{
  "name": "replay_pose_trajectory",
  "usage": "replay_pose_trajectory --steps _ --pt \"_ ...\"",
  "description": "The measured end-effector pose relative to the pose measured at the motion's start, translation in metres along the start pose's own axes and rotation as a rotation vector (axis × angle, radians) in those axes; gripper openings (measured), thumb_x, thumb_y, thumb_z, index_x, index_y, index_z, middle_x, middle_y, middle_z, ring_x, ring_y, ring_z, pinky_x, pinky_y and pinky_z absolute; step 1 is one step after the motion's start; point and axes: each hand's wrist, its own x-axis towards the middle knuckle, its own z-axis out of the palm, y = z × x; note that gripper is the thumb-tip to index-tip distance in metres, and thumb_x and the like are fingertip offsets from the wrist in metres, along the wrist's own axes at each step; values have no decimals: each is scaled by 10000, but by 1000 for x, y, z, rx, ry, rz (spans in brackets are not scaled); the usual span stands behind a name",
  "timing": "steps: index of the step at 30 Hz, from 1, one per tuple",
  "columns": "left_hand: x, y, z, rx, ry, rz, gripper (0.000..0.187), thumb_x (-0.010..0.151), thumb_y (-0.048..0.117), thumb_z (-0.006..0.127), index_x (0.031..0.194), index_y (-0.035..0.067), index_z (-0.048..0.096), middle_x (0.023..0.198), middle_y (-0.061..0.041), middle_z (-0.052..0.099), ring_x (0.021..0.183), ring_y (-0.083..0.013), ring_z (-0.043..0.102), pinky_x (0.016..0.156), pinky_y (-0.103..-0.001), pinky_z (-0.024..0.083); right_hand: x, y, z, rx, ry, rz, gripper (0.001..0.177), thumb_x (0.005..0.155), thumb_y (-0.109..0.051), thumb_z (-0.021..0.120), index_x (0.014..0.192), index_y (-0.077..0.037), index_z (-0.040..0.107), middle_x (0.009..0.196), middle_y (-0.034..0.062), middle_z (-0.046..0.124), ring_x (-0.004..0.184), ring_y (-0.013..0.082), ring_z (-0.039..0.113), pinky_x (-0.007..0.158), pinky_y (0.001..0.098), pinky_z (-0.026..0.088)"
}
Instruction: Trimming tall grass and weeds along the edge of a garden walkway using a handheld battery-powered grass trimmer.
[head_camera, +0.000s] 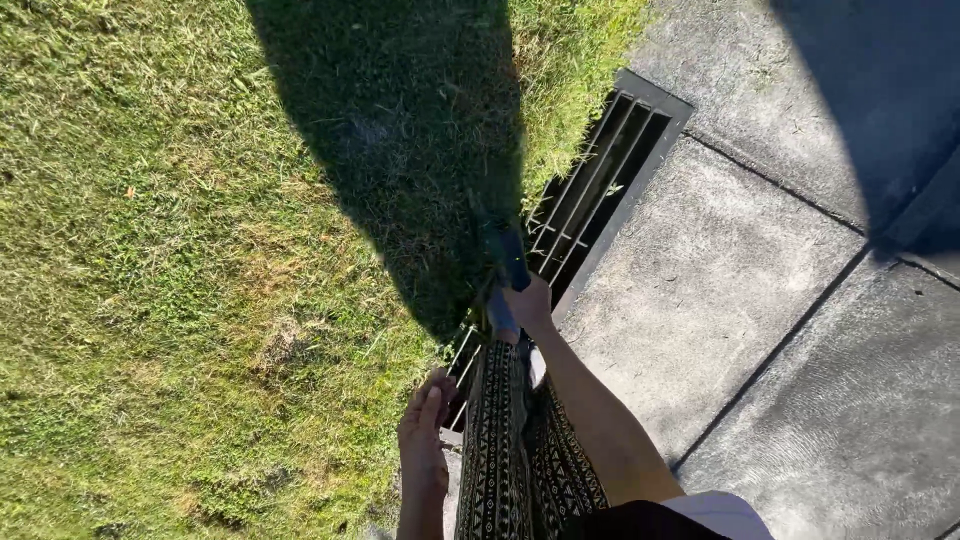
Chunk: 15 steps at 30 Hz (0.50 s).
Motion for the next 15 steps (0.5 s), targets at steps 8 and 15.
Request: replay_pose_trajectory --steps 8,15 --pt "11 43 24 57 40 -39 348 997 152 574 1296 19 692 1200 -134 758 1102 -206 708 1021 -362 539 23 19 -2 89 28 192 232 767 -126 766 956 -2 715 699 59 654 618 160 604 577 371 504" --pt "18 53 42 64 13 -21 335 994 144 580 1284 18 692 1194 -140 758 1128 -219 707 1038 -372 542 38 -3 -17 47 50 158 293 765 -129 767 1026 -20 689 691 39 665 586 123 633 563 342 528"
